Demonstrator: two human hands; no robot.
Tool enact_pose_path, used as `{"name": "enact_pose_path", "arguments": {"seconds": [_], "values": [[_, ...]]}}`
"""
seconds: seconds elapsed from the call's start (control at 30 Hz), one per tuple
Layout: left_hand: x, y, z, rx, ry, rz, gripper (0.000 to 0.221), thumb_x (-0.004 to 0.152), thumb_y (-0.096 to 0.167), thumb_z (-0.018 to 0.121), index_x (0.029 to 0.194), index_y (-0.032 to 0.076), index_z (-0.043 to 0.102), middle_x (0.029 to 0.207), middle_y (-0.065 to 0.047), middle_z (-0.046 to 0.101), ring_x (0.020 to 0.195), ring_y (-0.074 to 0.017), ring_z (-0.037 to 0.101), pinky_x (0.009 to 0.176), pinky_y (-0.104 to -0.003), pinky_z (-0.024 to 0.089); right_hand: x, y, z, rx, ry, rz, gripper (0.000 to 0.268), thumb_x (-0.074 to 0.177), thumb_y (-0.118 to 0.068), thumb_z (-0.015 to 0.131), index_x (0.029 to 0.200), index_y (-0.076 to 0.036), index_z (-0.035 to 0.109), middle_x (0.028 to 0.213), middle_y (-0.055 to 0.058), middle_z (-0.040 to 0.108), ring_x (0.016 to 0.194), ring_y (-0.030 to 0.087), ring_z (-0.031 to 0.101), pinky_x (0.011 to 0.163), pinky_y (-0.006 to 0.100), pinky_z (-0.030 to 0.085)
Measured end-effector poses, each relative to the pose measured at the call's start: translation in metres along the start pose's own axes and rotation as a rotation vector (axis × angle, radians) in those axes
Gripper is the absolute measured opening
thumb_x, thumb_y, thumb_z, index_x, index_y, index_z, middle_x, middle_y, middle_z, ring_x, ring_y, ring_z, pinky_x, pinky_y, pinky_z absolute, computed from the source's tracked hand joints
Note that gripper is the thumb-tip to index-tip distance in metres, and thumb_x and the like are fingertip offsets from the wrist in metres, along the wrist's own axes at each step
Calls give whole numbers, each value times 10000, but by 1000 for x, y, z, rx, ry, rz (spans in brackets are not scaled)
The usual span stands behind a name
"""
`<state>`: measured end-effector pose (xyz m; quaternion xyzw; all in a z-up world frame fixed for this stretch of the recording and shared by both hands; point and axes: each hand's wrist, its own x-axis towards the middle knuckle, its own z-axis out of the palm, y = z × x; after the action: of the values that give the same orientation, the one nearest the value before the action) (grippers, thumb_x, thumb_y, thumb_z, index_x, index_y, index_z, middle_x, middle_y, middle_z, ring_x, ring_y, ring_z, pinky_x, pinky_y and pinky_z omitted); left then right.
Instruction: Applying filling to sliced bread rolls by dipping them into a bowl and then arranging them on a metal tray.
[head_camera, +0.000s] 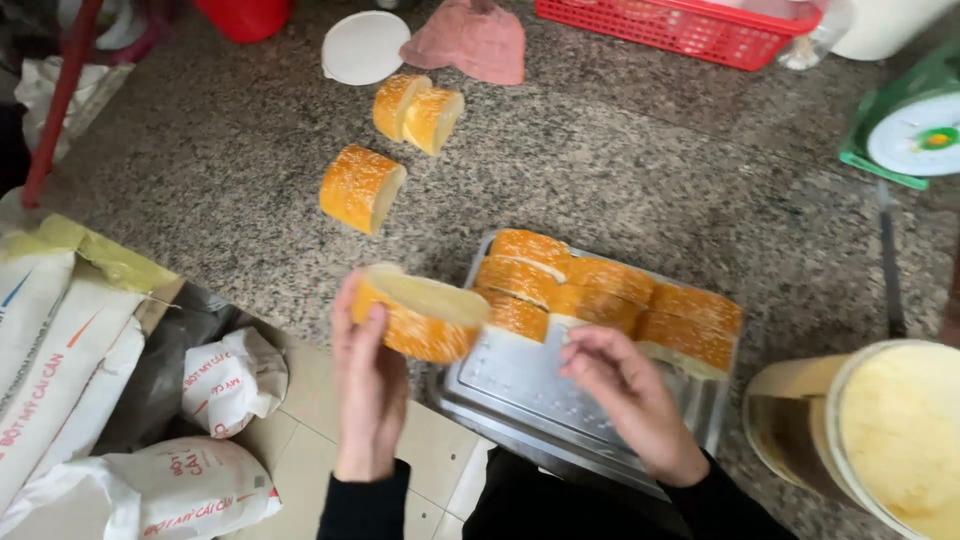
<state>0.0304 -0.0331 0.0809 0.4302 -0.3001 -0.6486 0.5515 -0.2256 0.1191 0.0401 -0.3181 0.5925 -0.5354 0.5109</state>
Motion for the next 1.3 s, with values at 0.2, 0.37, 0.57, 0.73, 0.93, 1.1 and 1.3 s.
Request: {"name": "enact_pose_path", "arguments": {"seconds": [0.2,0.37,0.57,0.73,0.93,1.1,1.3], "values": [[-81,-53,76,-42,-278,-194,530,1028,92,735,1514,193,549,1442,-149,709,1148,-217,707,969,-361,566,-56,-30,-42,-202,-205,-164,1154,902,-258,937,1800,-176,217,1697,140,515,1629,203,448,1300,371,378],[-126,-77,121,54,-530,-170,511,1066,201,724,1527,142,513,1507,-99,579,1257,-175,633,1070,-327,506,-99,-38,-93,-160,-54,-156,1094,898,-231,927,1787,-175,292,1562,100,592,1518,168,554,1248,352,381],[-170,-100,172,181,-944,-82,1109,1008,309,852,1799,177,86,1777,-181,434,1549,-258,533,1285,-420,446,-144,-51,-149,-8,19,-271,1032,953,-181,881,1776,-82,267,1430,134,622,1350,212,643,1205,349,461],[-195,-99,235,322,-1022,-36,1187,992,191,826,1815,170,-29,1800,-218,426,1539,-271,561,1274,-408,472,-174,-37,-201,142,194,-334,936,1019,-228,801,1770,-155,246,1555,197,658,1369,293,702,1149,393,577],[-214,-111,322,881,-1325,392,936,946,245,893,1711,65,385,1773,-222,502,1662,-360,479,1364,-514,357,-188,-42,-276,527,925,-218,461,1142,-169,598,1574,-69,472,1114,123,716,877,197,705,824,295,546],[-218,-185,352,1509,-1452,374,1003,865,285,904,1747,236,428,1279,-278,699,1054,-526,791,856,-629,621,-189,-34,-305,504,963,-183,393,1203,-172,532,1569,-93,411,1141,7,616,944,119,706,834,283,588],[-227,-233,348,1841,-1542,306,929,957,443,835,1754,266,392,1374,-200,641,1264,-437,718,958,-642,625,-184,-27,-308,546,955,-116,353,1202,-135,492,1554,-125,467,1098,3,603,933,151,719,881,313,606]]}}
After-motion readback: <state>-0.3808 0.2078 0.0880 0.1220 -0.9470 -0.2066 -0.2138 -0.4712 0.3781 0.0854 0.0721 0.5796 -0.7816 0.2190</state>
